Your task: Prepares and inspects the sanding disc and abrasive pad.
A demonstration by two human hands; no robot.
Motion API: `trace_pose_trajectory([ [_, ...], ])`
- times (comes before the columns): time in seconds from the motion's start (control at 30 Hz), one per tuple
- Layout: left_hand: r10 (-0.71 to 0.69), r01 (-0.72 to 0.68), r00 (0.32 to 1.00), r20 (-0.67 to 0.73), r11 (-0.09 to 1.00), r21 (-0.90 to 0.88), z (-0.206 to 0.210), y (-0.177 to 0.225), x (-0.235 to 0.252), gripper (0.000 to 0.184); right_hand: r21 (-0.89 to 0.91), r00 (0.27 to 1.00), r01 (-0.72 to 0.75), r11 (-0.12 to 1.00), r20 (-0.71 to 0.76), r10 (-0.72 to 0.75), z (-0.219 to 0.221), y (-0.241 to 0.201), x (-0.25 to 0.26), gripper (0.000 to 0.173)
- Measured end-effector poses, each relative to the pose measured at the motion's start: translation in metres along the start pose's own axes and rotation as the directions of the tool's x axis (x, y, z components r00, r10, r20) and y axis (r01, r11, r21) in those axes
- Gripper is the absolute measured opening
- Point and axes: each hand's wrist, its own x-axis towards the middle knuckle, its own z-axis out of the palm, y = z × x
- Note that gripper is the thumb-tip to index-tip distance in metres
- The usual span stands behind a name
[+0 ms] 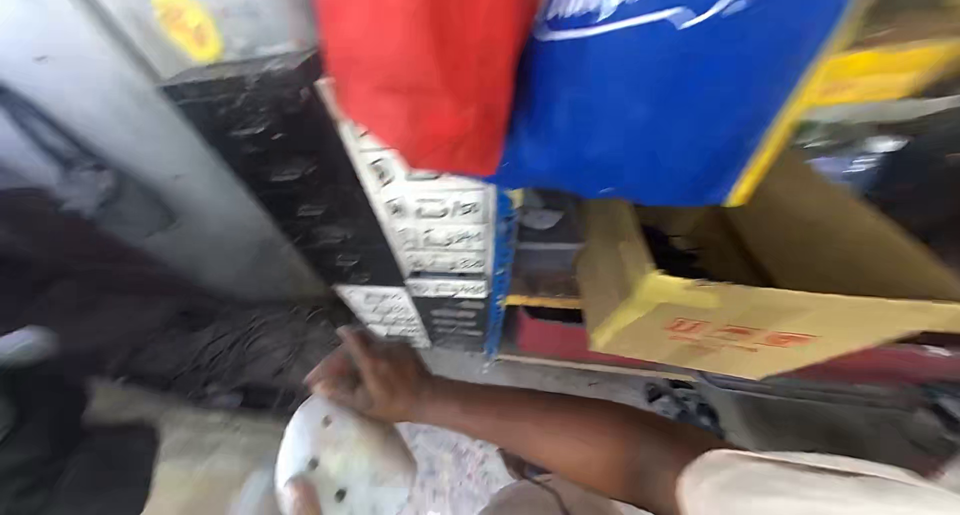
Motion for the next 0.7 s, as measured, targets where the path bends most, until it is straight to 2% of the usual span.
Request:
trace_pose_trajectory([
  [0.07, 0.011, -0.011, 0.999, -0.038, 1.000, 0.003, 0.000, 0.002, 0.002, 0.038, 0.008, 0.999, -0.011, 1.000, -0.048, 0.011, 0.010, 0.007, -0.005, 0.073],
  [0.17, 0.004, -0.006, 0.995, -0.098, 1.000, -0.020, 0.015, 0.002, -0.004, 0.035, 0.045, 0.979, -0.203, 0.978, -0.009, 0.204, -0.004, 0.031, 0.028, 0.073],
  [0.27, 0.027, -0.036, 0.974, -0.226, 0.999, -0.034, 0.004, 0.011, 0.001, 0.036, 0.214, 0.947, -0.322, 0.922, 0.080, 0.312, -0.006, 0.038, 0.035, 0.066],
  [0.33, 0.007, -0.024, 0.961, -0.276, 0.998, -0.060, -0.004, 0.015, 0.009, 0.038, 0.465, 0.916, -0.392, 0.794, 0.124, 0.381, -0.010, 0.048, 0.030, 0.050],
  [0.4, -0.037, 0.013, 0.950, -0.311, 0.997, -0.079, -0.017, 0.020, 0.009, 0.039, 0.702, 0.900, -0.389, 0.597, 0.150, 0.410, -0.018, 0.045, 0.022, 0.029],
  [0.43, -0.059, 0.032, 0.947, -0.317, 0.995, -0.090, -0.023, 0.020, 0.011, 0.040, 0.759, 0.916, -0.348, 0.550, 0.150, 0.372, -0.025, 0.040, 0.017, 0.024],
  [0.47, -0.085, 0.055, 0.947, -0.310, 0.993, -0.103, -0.028, 0.019, 0.011, 0.041, 0.782, 0.947, -0.274, 0.560, 0.116, 0.301, -0.033, 0.033, 0.010, 0.024],
  [0.5, -0.114, 0.083, 0.947, -0.301, 0.990, -0.113, -0.032, 0.017, 0.010, 0.041, 0.761, 0.981, -0.148, 0.631, 0.034, 0.189, -0.039, 0.023, 0.001, 0.023],
  [0.53, -0.141, 0.110, 0.946, -0.291, 0.987, -0.121, -0.034, 0.016, 0.009, 0.041, 0.673, 0.996, 0.044, 0.738, -0.083, 0.017, -0.042, 0.012, -0.009, 0.021],
  [0.57, -0.166, 0.134, 0.948, -0.273, 0.982, -0.133, -0.035, 0.017, 0.009, 0.041, 0.515, 0.962, 0.271, 0.813, -0.184, -0.204, -0.043, 0.004, -0.017, 0.017],
  [0.6, -0.191, 0.157, 0.947, -0.259, 0.977, -0.143, -0.036, 0.017, 0.008, 0.041, 0.369, 0.882, 0.471, 0.801, -0.222, -0.417, -0.040, -0.001, -0.026, 0.012],
  [0.63, -0.214, 0.180, 0.945, -0.247, 0.971, -0.155, -0.038, 0.018, 0.004, 0.041, 0.281, 0.785, 0.620, 0.733, -0.201, -0.587, -0.032, -0.002, -0.037, 0.011],
  [0.7, -0.244, 0.208, 0.950, -0.195, 0.960, -0.189, -0.041, 0.023, 0.000, 0.043, 0.236, 0.619, 0.772, 0.590, -0.070, -0.782, -0.014, 0.005, -0.056, 0.016],
])
